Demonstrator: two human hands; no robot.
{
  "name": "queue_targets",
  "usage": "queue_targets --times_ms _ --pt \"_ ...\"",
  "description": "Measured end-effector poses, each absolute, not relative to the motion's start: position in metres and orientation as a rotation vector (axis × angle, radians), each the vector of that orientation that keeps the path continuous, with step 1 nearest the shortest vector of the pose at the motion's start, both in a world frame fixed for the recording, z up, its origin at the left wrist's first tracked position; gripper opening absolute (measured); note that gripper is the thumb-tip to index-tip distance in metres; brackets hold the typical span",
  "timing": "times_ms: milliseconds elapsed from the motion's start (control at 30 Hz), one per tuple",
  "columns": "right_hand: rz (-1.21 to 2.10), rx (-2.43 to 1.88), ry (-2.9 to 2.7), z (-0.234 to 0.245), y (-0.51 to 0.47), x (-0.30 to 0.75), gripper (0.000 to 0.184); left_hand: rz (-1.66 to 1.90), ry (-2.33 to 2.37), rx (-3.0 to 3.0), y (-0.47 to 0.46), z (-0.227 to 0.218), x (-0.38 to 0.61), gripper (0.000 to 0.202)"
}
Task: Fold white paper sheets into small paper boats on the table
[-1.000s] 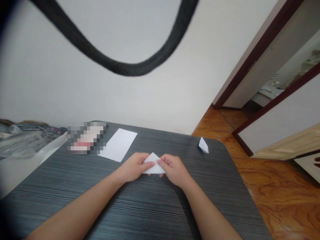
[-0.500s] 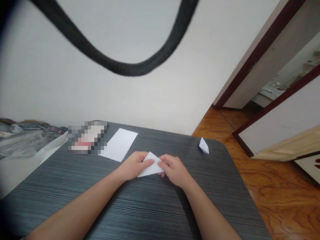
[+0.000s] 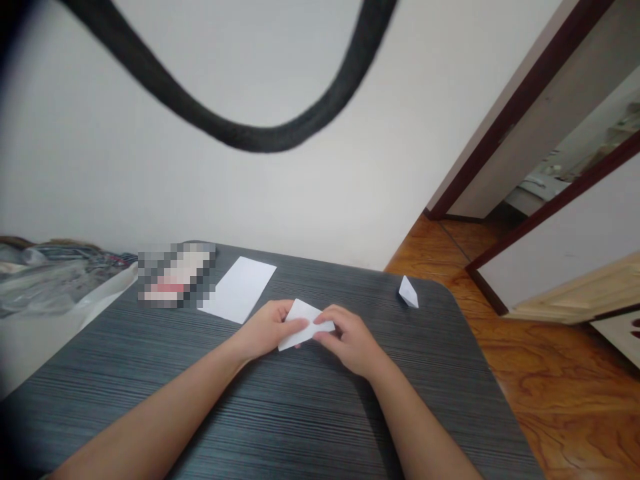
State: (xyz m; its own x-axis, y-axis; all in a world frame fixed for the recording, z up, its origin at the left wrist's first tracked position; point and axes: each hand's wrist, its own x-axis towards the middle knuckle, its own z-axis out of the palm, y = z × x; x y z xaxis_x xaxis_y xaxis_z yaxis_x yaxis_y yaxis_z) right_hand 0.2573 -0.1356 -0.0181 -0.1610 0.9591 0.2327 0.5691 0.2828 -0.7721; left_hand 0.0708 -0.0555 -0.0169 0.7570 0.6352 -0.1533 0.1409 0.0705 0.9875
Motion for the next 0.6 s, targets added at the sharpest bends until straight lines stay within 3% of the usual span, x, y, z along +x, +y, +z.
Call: queue_targets --times_ms 267,600 --pt "0.632 -1.302 -1.879 -0.0165 -0.1346 0.2567 0.01 0.382 0.67 1.467 -0.0546 -0.018 0.0697 0.022" --pt "0.697 -1.317 -1.874 -0.0185 -0.1354 0.2564 0.021 0.412 0.718 1.52 -0.0543 -0.015 0.0693 0.022"
